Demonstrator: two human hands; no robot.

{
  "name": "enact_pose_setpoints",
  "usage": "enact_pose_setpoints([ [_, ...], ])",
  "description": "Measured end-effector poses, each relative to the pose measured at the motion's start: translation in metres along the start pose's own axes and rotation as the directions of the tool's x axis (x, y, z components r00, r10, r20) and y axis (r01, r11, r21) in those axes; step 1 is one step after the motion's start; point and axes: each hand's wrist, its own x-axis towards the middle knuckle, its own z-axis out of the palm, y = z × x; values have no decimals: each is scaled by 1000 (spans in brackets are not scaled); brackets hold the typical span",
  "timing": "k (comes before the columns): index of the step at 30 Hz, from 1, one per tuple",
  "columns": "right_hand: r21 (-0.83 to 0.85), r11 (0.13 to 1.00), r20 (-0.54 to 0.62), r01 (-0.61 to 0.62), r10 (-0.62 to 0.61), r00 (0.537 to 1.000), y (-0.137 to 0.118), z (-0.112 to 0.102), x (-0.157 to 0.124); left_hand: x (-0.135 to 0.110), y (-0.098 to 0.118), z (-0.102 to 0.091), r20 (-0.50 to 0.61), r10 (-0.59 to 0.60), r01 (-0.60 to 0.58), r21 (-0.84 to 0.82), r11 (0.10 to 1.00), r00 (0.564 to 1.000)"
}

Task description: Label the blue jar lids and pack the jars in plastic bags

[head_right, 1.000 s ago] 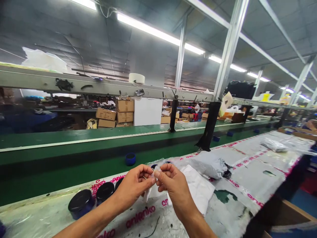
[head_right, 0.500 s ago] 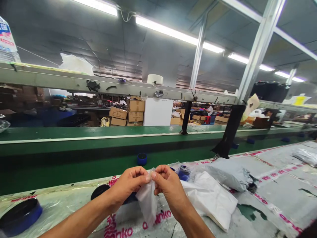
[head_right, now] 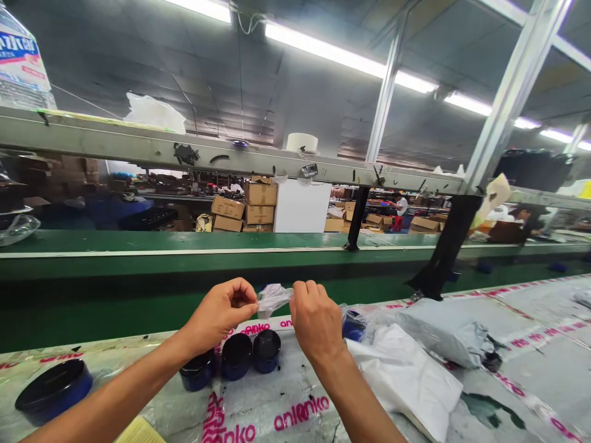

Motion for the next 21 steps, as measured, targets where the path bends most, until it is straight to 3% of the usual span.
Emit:
enact_pose_setpoints([
  [4, -46, 999, 88, 21, -17, 996, -8, 15, 4, 4, -12, 4, 7, 82, -81, 312, 947, 997],
  [8, -6, 992, 198, 128, -124, 972, -12, 26, -16, -4, -23, 16, 124, 55, -110, 496, 861, 991],
  [13, 62, 981, 292, 185, -195, 936, -11, 23, -45, -14, -17, 19, 243, 24, -165, 578, 799, 970],
  [19, 259, 966, 419, -5, -108, 902, -6, 11, -63, -18, -13, 15, 281, 11, -185, 602, 777, 960],
  [21, 324, 946, 400, 0, -137, 906, -3, 10, -69, -21, -15, 17, 279, 9, -185, 614, 767, 960],
])
